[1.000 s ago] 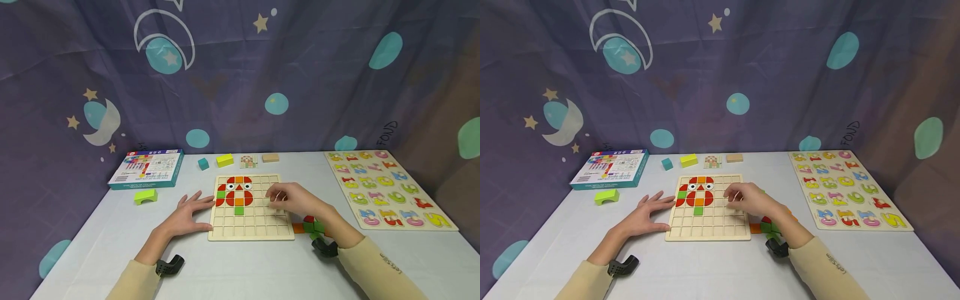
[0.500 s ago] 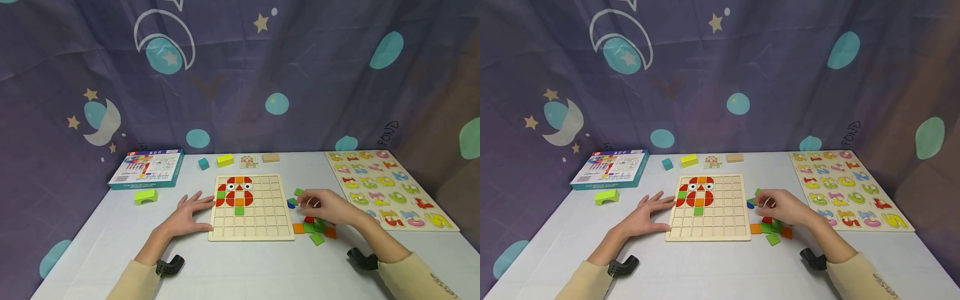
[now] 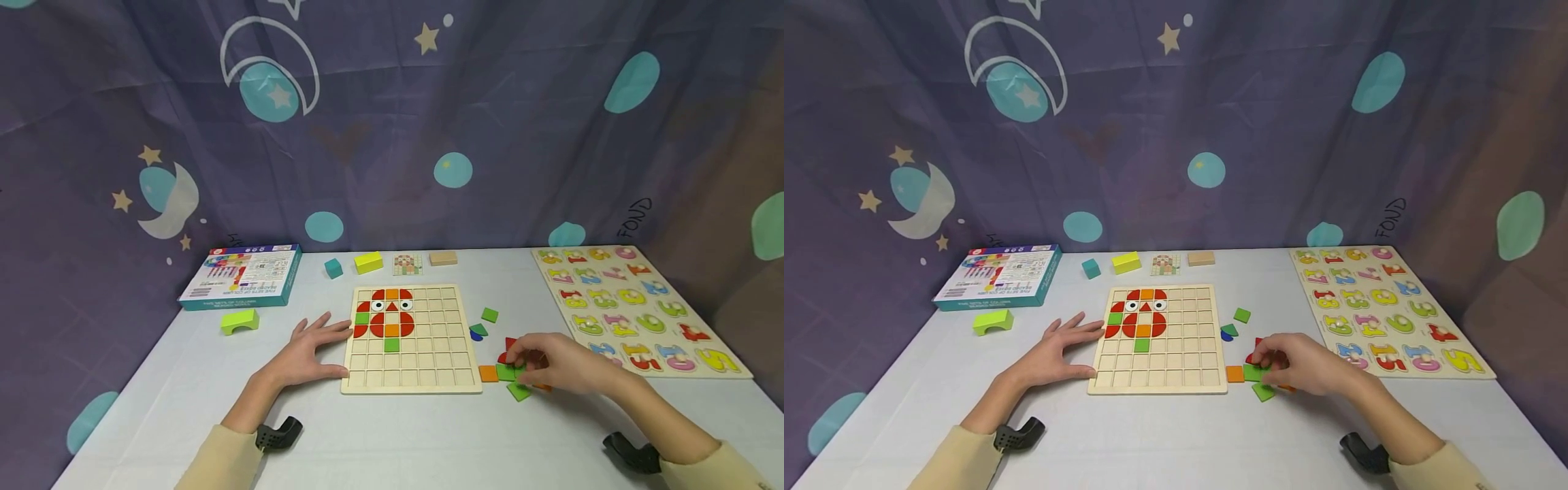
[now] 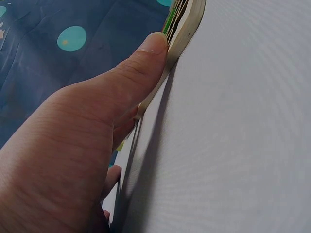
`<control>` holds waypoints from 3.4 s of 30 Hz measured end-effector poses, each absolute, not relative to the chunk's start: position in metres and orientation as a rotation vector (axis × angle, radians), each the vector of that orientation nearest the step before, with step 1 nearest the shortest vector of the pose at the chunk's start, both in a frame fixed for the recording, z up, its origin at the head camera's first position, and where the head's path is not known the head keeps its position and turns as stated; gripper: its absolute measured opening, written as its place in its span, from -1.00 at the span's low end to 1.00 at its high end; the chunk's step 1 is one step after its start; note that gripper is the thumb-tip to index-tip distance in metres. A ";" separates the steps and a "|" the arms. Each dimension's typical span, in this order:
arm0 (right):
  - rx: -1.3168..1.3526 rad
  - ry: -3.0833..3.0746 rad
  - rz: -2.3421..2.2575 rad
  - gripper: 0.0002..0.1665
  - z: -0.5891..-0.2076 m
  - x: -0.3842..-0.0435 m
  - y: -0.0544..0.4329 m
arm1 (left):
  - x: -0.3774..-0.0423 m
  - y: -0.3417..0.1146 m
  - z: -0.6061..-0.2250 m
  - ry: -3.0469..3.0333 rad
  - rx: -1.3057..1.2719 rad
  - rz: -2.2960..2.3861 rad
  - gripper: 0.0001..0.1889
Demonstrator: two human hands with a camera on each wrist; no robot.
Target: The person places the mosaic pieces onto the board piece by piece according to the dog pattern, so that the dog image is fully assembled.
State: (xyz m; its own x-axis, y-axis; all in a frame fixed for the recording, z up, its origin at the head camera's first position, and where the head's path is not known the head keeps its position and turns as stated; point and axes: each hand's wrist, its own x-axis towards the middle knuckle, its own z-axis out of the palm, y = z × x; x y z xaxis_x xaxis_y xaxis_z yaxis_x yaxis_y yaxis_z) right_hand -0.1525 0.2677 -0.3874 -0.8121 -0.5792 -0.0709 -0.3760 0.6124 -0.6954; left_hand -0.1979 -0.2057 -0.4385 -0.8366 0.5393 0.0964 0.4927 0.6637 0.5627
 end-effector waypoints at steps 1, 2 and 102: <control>-0.779 2.543 -0.992 -0.75 -0.388 -0.150 0.268 | -0.198 -0.206 -0.438 2.793 0.870 0.906 -0.17; -0.781 2.534 -0.983 -0.74 -0.388 -0.148 0.269 | -0.198 -0.206 -0.438 2.793 0.866 0.904 -0.16; -1.051 2.625 -0.867 -0.89 -0.397 -0.197 0.078 | -0.199 -0.206 -0.439 2.787 0.817 0.906 -0.16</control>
State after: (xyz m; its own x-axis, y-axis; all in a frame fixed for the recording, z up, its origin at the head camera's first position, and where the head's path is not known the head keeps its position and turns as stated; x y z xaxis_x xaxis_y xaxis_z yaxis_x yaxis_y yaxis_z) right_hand -0.1967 0.0778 -0.3970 -0.7328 -0.6791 0.0440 -0.5717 0.5793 -0.5810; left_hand -0.1988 -0.2056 -0.4392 -0.8512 0.5203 0.0686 0.4612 0.6793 0.5708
